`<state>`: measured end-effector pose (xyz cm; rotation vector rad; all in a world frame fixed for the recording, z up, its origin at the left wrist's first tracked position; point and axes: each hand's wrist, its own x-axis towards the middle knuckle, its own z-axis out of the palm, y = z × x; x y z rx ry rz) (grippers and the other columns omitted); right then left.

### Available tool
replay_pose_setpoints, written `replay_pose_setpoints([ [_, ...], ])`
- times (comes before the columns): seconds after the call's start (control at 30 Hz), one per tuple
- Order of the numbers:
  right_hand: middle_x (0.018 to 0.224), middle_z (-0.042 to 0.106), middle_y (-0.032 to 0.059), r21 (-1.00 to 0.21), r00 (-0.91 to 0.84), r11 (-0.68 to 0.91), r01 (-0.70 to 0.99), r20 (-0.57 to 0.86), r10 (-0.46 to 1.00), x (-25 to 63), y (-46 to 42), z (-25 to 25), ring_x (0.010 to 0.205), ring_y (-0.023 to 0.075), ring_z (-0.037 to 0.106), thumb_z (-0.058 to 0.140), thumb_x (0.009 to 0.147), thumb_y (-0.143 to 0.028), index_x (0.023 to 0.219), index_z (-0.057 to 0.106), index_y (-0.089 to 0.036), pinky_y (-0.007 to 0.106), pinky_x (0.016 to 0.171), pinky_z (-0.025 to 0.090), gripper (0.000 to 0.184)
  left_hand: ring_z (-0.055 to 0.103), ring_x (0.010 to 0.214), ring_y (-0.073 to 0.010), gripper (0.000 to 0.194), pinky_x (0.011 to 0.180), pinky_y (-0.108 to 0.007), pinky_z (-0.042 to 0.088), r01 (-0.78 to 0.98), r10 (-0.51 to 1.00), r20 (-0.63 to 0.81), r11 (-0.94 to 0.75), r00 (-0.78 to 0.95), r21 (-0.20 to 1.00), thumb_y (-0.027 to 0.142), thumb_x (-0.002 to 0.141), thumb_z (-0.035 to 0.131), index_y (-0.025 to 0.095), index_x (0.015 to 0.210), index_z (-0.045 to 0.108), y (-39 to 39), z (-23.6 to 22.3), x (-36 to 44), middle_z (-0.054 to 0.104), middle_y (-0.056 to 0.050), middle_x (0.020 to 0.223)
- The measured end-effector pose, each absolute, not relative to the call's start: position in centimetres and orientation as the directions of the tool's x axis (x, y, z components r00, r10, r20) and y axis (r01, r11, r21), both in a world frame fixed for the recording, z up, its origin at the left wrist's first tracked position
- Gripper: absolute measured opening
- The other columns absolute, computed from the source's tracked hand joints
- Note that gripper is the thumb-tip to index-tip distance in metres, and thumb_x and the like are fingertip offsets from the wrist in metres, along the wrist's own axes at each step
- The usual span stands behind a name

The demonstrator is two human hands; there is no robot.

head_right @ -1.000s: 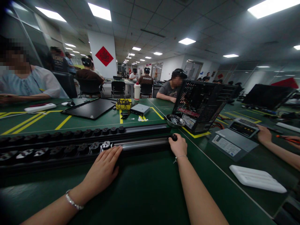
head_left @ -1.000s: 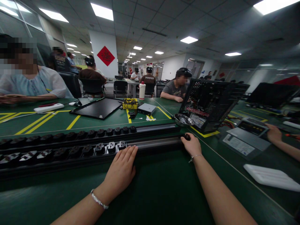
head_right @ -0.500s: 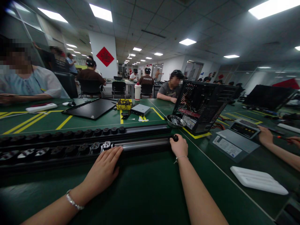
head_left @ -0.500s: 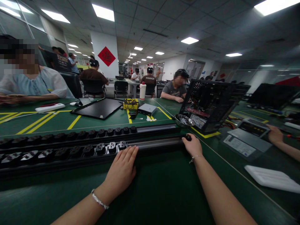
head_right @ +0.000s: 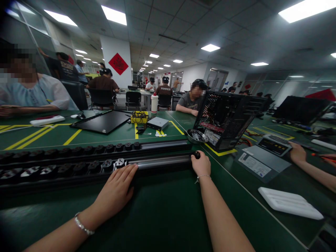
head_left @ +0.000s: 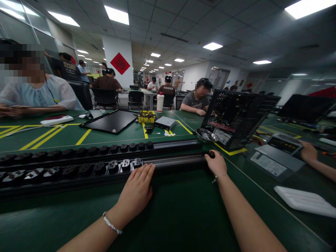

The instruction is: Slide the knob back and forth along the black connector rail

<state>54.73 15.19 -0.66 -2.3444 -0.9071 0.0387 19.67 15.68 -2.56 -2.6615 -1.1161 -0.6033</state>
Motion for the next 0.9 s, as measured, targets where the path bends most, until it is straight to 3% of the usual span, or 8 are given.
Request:
replay_pose_setpoints([
  [0.9, 0.109, 0.062, 0.0090, -0.565, 0.797, -0.616, 0.548, 0.130, 0.590, 55.11, 14.93, -0.12, 0.091, 0.0241, 0.060, 0.046, 0.077, -0.044, 0.120, 0.055, -0.024, 0.034, 0.079, 0.047, 0.048, 0.041, 0.126, -0.0232, 0.064, 0.106, -0.042, 0.033, 0.718, 0.639, 0.442, -0.696, 0.630, -0.017, 0.015, 0.077, 0.045, 0.018, 0.139, 0.030, 15.72, -2.48, 19.73, 0.045, -0.007, 0.140],
])
